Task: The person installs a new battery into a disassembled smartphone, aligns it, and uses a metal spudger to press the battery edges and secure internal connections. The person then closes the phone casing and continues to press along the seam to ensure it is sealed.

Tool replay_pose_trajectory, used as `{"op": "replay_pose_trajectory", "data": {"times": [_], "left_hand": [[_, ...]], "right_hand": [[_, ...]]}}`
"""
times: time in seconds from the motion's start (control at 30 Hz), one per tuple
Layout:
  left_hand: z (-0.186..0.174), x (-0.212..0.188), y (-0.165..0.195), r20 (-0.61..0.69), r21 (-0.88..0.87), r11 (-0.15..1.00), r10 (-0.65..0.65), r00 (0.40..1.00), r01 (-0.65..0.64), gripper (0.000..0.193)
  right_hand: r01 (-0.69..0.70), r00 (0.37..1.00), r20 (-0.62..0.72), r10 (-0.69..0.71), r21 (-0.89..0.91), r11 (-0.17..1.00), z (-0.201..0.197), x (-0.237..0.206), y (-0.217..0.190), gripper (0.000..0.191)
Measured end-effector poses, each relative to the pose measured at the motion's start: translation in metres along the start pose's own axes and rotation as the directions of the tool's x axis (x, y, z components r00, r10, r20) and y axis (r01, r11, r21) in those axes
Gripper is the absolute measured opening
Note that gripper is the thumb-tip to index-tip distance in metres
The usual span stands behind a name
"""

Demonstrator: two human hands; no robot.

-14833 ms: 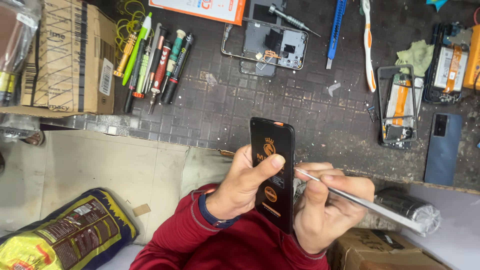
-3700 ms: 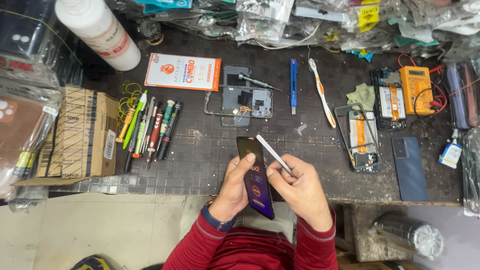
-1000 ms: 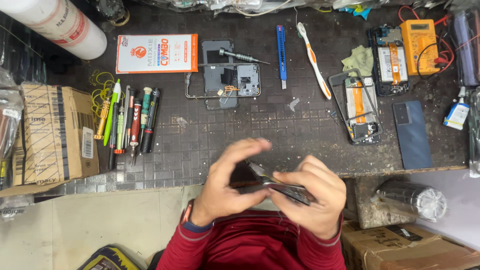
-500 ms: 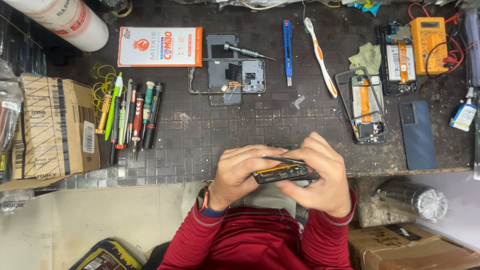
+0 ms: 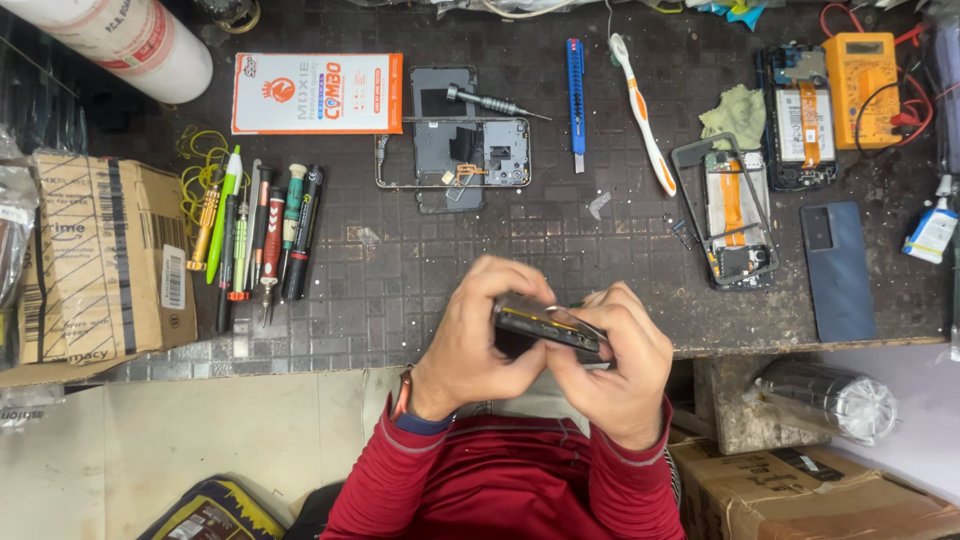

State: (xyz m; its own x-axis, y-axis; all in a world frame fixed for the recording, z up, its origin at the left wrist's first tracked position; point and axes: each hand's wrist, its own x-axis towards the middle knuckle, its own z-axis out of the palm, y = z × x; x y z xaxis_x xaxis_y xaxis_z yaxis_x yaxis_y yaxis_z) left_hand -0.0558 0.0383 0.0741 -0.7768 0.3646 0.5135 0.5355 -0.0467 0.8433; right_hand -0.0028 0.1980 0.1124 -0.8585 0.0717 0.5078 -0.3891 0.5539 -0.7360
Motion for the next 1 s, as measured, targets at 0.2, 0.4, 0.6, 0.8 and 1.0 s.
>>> {"op": "replay_pose_trajectory", "data": {"times": [0.2, 0.4, 0.6, 0.8, 1.0], "left_hand": [[0.033, -0.011, 0.01, -0.24, 0.207, 0.978, 0.019, 0.971, 0.032, 0.088], [0.033, -0.014, 0.002, -0.205, 0.017, 1.0, 0.011, 0.979, -0.007, 0.092], [0.028, -0.008, 0.002, -0.21, -0.095, 0.995, -0.007, 0.978, -0.013, 0.063], [0.0, 0.007, 0.003, 0.016, -0.116, 0.987, 0.115, 0.993, -0.113, 0.064], [-0.016, 0.022, 0.01, 0.265, -0.163, 0.986, 0.077, 0.961, -0.034, 0.088]], "right_hand": [[-0.019, 0.996, -0.089, 0.01, -0.095, 0.995, 0.013, -0.009, -0.014, 0.029], [-0.078, 0.996, 0.044, 0.083, -0.114, 0.99, 0.001, -0.011, -0.024, 0.031], [-0.198, 0.98, -0.001, 0.199, 0.074, 0.977, -0.007, -0.027, -0.035, 0.062], [-0.225, 0.913, -0.218, 0.345, 0.434, 0.872, -0.008, -0.039, -0.029, 0.046], [-0.129, 0.93, -0.192, 0.312, 0.626, 0.769, -0.009, -0.033, -0.023, 0.031]]}}
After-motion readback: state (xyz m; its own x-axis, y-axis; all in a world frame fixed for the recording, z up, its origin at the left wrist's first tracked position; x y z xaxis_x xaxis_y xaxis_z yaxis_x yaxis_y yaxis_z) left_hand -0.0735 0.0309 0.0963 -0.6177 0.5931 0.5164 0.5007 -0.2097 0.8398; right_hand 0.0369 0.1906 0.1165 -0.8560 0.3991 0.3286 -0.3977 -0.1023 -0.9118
